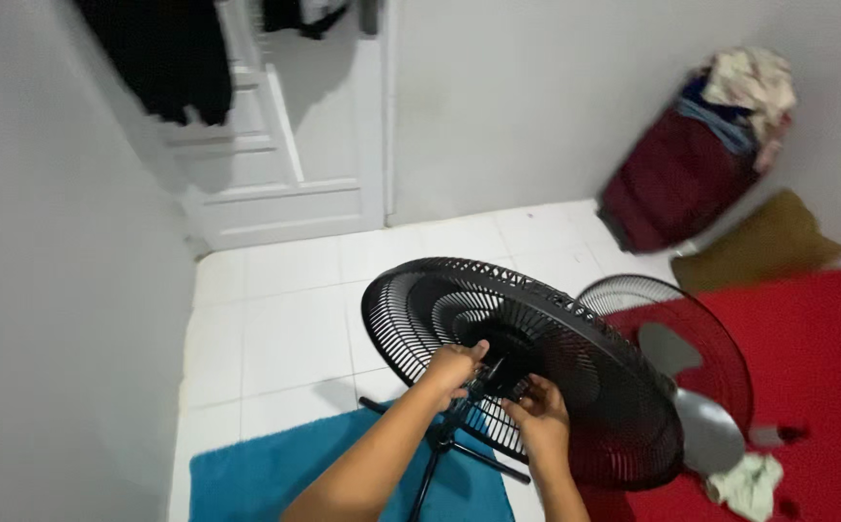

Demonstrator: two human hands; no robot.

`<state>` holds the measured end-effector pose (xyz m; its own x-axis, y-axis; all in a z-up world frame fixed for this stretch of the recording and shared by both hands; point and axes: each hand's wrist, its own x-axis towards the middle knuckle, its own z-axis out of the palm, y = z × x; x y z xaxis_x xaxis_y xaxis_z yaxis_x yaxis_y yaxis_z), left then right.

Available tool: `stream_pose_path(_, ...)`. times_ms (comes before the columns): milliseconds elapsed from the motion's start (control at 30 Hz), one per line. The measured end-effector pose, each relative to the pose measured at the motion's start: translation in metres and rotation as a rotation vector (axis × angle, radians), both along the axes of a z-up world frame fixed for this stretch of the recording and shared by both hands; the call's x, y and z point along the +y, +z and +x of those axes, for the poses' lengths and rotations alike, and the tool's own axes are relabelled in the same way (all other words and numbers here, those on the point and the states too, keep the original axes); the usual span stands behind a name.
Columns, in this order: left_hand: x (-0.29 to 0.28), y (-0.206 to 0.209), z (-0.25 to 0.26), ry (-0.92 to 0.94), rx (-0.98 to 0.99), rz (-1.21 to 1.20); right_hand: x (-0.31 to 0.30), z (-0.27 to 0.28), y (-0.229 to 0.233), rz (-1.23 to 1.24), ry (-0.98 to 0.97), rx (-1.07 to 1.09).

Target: The person assembles a standing electric fan by attaching the front grille, inserting the fan blades, securing them with a nut, and attaching the rear grille. They also wipe the fan's motor housing with a cloth during the process.

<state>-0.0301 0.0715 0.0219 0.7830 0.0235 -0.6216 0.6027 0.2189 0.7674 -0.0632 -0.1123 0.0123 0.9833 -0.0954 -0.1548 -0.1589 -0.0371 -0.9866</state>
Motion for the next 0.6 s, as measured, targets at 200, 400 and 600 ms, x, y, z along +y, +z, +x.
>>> stream_pose_path(200, 0.0, -0.022, 0.027, -0.222, 0.086, -0.023, 0.02, -0.021, 0.008, 0.065, -0.222, 0.043)
stream_pose_path(400, -0.004, -0.045, 0.041, -0.417, 0.146, -0.236, 0.05, -0.05, 0.008, 0.052, -0.386, -0.059)
stream_pose_path(600, -0.021, -0.07, 0.052, -0.355, 0.181, -0.34, 0.064, -0.06, 0.023, -0.283, -0.497, -0.219)
